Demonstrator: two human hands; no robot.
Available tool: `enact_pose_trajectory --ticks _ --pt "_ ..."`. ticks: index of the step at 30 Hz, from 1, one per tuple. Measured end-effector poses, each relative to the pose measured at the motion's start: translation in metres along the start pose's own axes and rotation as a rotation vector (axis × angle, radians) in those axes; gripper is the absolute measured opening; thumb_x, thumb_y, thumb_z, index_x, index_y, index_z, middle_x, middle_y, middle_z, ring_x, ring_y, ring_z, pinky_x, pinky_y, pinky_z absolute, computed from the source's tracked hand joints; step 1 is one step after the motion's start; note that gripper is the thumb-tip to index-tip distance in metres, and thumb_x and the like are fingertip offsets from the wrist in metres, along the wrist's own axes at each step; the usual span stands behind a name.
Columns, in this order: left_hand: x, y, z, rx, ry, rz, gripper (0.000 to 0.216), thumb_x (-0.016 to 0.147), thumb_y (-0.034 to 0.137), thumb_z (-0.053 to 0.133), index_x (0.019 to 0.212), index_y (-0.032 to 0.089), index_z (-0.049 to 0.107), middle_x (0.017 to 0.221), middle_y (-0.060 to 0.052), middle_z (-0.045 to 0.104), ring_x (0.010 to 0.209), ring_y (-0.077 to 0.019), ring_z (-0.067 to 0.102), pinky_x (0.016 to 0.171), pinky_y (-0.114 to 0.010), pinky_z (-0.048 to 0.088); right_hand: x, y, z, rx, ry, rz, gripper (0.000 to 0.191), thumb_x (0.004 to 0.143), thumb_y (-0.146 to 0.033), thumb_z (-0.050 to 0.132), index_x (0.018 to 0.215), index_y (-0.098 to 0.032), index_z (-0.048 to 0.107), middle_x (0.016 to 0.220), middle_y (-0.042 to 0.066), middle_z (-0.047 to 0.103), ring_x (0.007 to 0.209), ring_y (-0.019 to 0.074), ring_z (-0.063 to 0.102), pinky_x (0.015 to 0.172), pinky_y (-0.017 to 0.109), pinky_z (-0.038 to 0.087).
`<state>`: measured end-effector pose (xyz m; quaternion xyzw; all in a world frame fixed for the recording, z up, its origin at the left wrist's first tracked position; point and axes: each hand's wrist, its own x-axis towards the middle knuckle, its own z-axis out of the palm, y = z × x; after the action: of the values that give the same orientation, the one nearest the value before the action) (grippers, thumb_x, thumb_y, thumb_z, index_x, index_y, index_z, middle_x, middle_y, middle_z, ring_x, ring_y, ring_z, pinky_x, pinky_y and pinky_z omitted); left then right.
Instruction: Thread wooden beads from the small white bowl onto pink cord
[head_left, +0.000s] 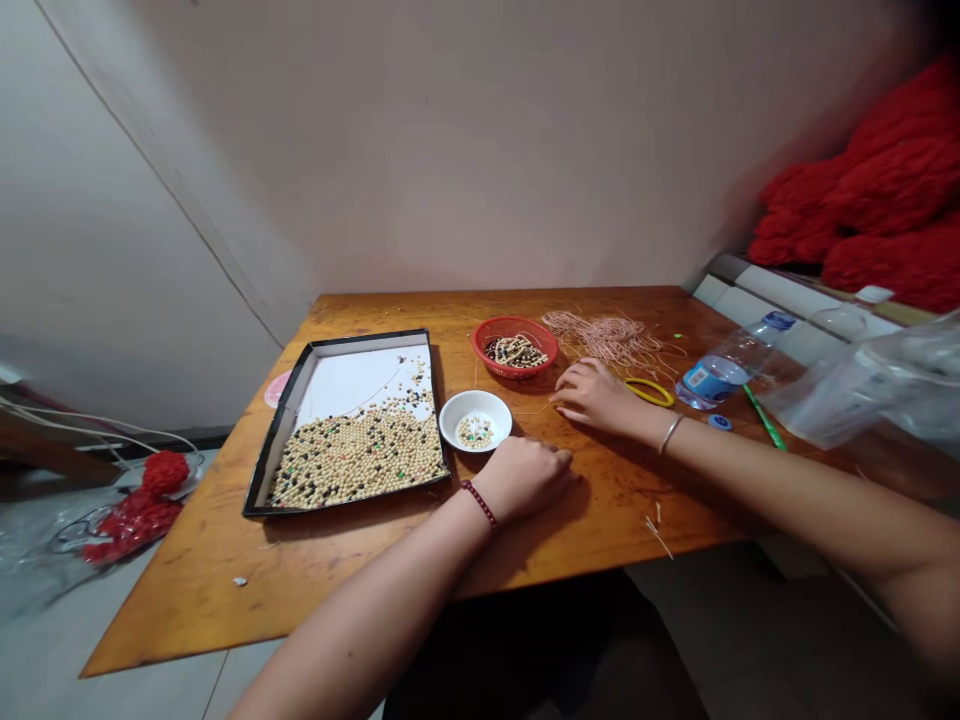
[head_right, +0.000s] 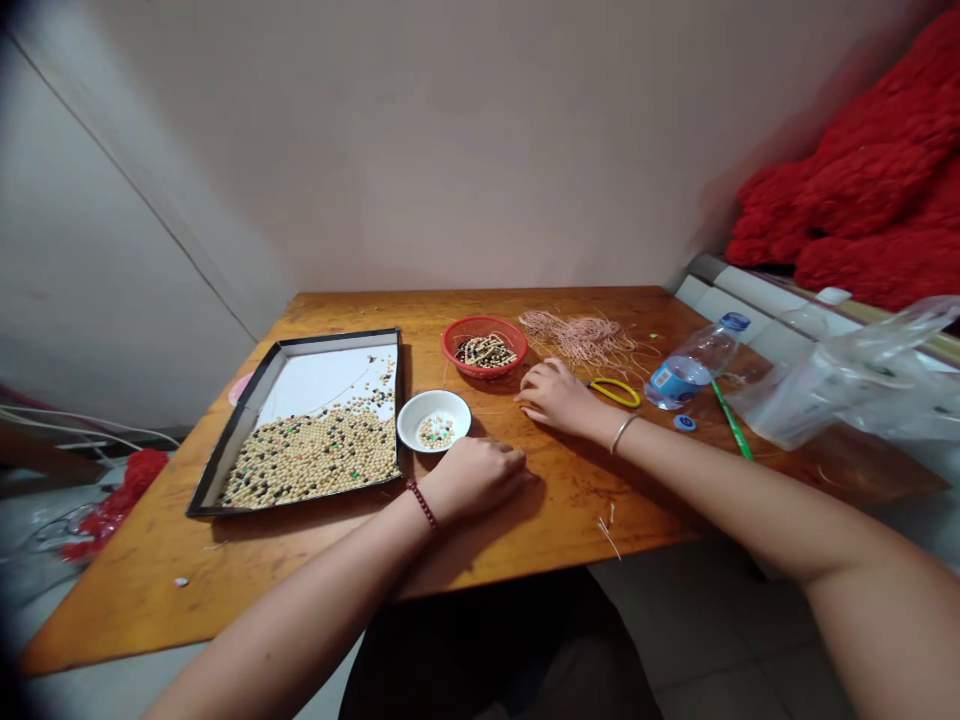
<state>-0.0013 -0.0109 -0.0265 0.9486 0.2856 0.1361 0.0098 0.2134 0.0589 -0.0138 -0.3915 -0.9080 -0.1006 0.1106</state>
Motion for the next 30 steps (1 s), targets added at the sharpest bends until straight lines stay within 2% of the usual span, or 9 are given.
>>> enact_pose_trajectory --ticks 3,9,15,19,25,28,30 --pt "0.000 0.001 0.000 0.010 0.000 0.009 0.034 0.094 0.041 0.042 0.081 0.016 0.062 0.073 -0.007 0.068 0.063 -0.0203 0.065 0.057 -0.030 0.046 0.001 -0.008 0.001 -0.113 -0.031 -0.056 0.020 0.089 -0.025 0.053 0.095 -0.023 0.072 0.102 0.009 0.067 0.102 0.0241 0.053 0.102 0.046 0.022" --pt "-0.002 0.004 -0.002 0.007 0.002 0.028 0.034 0.093 0.040 0.043 0.080 0.016 0.062 0.073 -0.007 0.068 0.061 -0.0196 0.064 0.056 -0.029 0.046 0.028 -0.014 0.001 -0.273 -0.074 -0.186 0.016 0.086 -0.018 0.055 0.084 -0.019 0.071 0.095 0.010 0.066 0.104 0.0250 0.050 0.106 0.045 0.017" --pt "-0.003 0.005 0.000 0.018 -0.013 0.021 0.034 0.094 0.040 0.041 0.081 0.017 0.062 0.073 -0.007 0.068 0.063 -0.0197 0.066 0.058 -0.029 0.047 0.031 -0.010 0.001 -0.346 -0.027 -0.176 0.015 0.085 -0.017 0.053 0.084 -0.014 0.068 0.098 0.012 0.064 0.101 0.0252 0.050 0.102 0.043 0.022" --pt "-0.003 0.004 0.000 0.015 -0.016 0.024 0.035 0.094 0.041 0.041 0.081 0.017 0.062 0.075 -0.006 0.069 0.064 -0.0193 0.066 0.059 -0.028 0.047 0.016 0.004 -0.020 -0.386 0.007 -0.092 0.012 0.082 -0.021 0.057 0.085 -0.014 0.067 0.097 0.013 0.063 0.100 0.0265 0.049 0.097 0.042 0.025" --pt "-0.002 0.002 0.000 0.029 -0.036 0.024 0.034 0.094 0.040 0.041 0.081 0.017 0.062 0.076 -0.007 0.069 0.064 -0.0198 0.066 0.058 -0.028 0.047 -0.018 0.025 -0.072 -0.466 0.082 0.052 0.017 0.085 -0.025 0.054 0.089 -0.015 0.068 0.101 0.013 0.063 0.103 0.0261 0.049 0.095 0.041 0.026" --pt "-0.002 0.002 0.000 0.037 -0.031 0.019 0.035 0.095 0.040 0.039 0.081 0.017 0.062 0.077 -0.007 0.069 0.064 -0.0197 0.066 0.059 -0.028 0.047 -0.032 0.034 -0.087 -0.414 0.087 0.123 0.018 0.087 -0.025 0.052 0.089 -0.017 0.068 0.101 0.012 0.064 0.102 0.0249 0.051 0.095 0.041 0.028" --pt "-0.001 0.002 -0.001 0.034 -0.026 0.022 0.034 0.095 0.039 0.039 0.081 0.017 0.061 0.078 -0.006 0.069 0.065 -0.0191 0.066 0.060 -0.028 0.047 -0.038 0.041 -0.092 -0.284 0.085 0.202 0.019 0.085 -0.027 0.052 0.086 -0.017 0.069 0.098 0.011 0.065 0.101 0.0244 0.053 0.093 0.040 0.032"
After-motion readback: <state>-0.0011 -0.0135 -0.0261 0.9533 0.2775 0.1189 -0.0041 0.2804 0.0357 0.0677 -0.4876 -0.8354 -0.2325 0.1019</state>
